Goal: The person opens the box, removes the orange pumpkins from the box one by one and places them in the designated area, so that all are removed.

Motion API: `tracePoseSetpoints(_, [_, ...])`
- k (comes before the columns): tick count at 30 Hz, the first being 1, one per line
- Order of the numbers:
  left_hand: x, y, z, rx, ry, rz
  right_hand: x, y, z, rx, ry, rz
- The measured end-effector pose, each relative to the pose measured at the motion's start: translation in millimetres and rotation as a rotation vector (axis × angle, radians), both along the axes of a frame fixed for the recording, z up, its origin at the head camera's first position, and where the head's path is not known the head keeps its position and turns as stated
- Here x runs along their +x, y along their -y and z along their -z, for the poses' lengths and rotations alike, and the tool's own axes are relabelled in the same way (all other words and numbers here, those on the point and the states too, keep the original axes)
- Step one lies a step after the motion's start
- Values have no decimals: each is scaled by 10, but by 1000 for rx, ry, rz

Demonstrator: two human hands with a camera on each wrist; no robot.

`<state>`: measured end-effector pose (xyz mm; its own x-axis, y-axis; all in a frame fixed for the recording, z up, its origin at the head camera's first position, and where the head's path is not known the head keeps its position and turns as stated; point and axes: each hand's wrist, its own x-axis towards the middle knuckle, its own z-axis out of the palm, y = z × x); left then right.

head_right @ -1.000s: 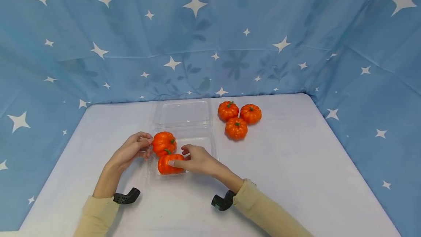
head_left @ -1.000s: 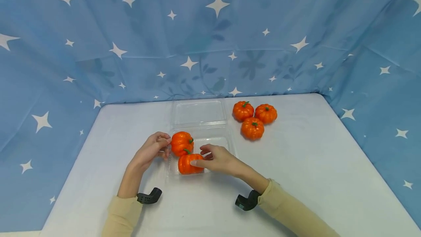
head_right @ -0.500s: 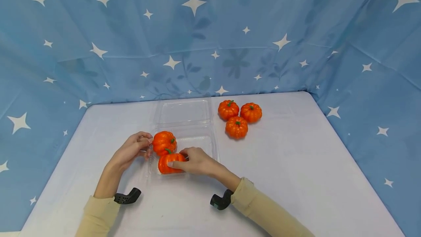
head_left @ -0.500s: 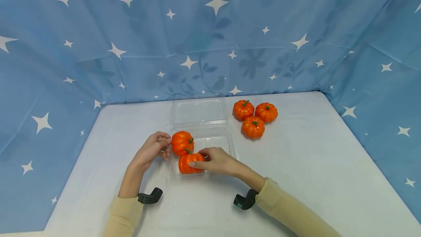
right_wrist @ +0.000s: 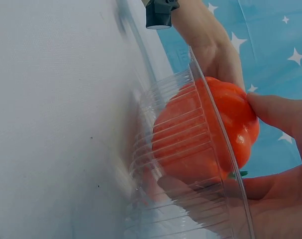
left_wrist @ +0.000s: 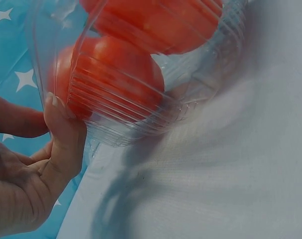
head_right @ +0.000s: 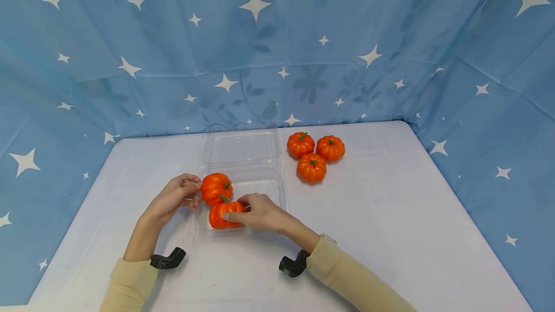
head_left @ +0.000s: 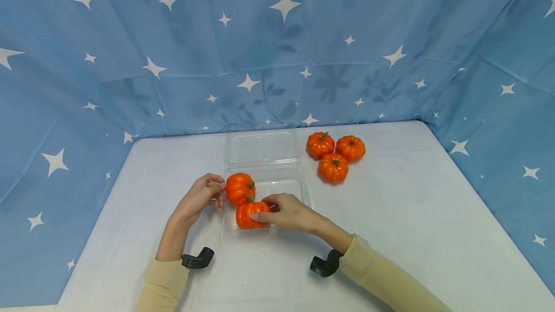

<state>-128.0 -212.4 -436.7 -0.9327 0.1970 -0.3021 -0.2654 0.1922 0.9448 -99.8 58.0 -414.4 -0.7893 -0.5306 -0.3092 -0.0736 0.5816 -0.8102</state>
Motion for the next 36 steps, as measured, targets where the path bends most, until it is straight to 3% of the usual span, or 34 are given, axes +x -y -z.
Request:
tracePoseSetpoints(26, [31, 32, -5, 0, 8, 3, 53, -63, -68, -130, -38, -63])
tracePoseSetpoints(36, [20, 19, -7, -1, 0, 12, 99, -84, -111, -182, -73, -36])
